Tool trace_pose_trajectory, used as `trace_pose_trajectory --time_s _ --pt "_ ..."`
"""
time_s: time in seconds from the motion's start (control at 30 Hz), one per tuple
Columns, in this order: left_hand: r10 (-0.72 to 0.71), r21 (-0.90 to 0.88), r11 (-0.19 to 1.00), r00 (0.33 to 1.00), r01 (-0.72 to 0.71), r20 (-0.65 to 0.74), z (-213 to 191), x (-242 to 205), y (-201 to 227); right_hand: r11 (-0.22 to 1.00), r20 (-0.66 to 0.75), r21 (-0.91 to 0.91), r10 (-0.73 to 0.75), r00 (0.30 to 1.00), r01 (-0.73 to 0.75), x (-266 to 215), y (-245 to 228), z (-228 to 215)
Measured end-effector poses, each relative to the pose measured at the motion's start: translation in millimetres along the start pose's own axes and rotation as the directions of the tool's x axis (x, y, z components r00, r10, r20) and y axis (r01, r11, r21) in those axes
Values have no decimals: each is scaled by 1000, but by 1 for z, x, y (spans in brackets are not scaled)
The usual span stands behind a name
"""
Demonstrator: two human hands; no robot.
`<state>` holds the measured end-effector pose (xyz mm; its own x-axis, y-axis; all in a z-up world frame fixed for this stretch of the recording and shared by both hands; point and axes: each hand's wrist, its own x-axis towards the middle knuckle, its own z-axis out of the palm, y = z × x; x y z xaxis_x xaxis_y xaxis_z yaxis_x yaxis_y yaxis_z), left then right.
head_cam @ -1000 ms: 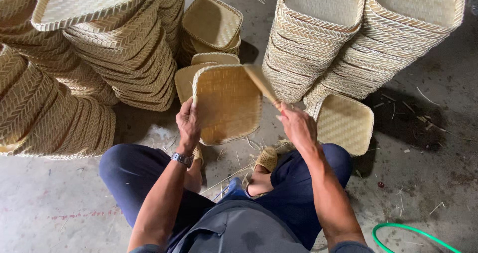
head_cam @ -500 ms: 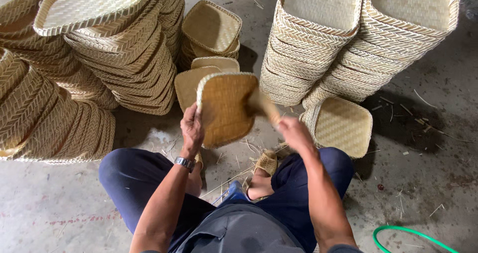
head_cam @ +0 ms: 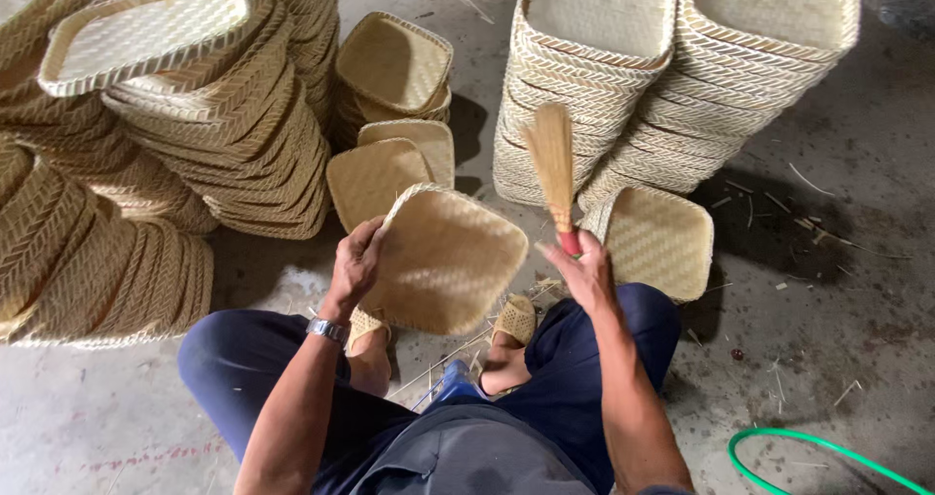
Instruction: The person cleans woven baskets by hand and using a small broom, removing debris and stacking the baskets.
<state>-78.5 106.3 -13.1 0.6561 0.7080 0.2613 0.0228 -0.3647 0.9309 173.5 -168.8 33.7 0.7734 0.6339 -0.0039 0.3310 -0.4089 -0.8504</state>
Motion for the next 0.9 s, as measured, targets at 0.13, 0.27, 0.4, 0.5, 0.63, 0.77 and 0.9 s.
trace_pose_trajectory --time_s 0.13,0.27,0.4,0.5,0.63,0.77,0.9 --pt "-49 -111 992 996 57 78 1 1 12 880 64 473 -63 996 25 -8 47 30" --pt "156 355 930 979 -100 -134 15 3 20 757 -36 653 -12 999 32 -19 60 57" --pt "-46 253 961 970 107 -237 54 -4 10 892 -200 450 42 979 54 -30 53 85" --pt "-438 -121 892 899 435 6 89 -13 -2 990 -264 84 -87 961 112 -54 41 111" --pt "-517 -690 581 851 431 96 122 -23 -10 881 -69 -180 -454 888 437 -79 20 113" --pt "-418 -601 654 882 459 218 93 -13 -9 976 201 104 -210 957 192 -66 5 76" --pt "-332 -507 737 893 446 302 56 -6 0 946 63 -38 -318 946 321 -33 -6 39"
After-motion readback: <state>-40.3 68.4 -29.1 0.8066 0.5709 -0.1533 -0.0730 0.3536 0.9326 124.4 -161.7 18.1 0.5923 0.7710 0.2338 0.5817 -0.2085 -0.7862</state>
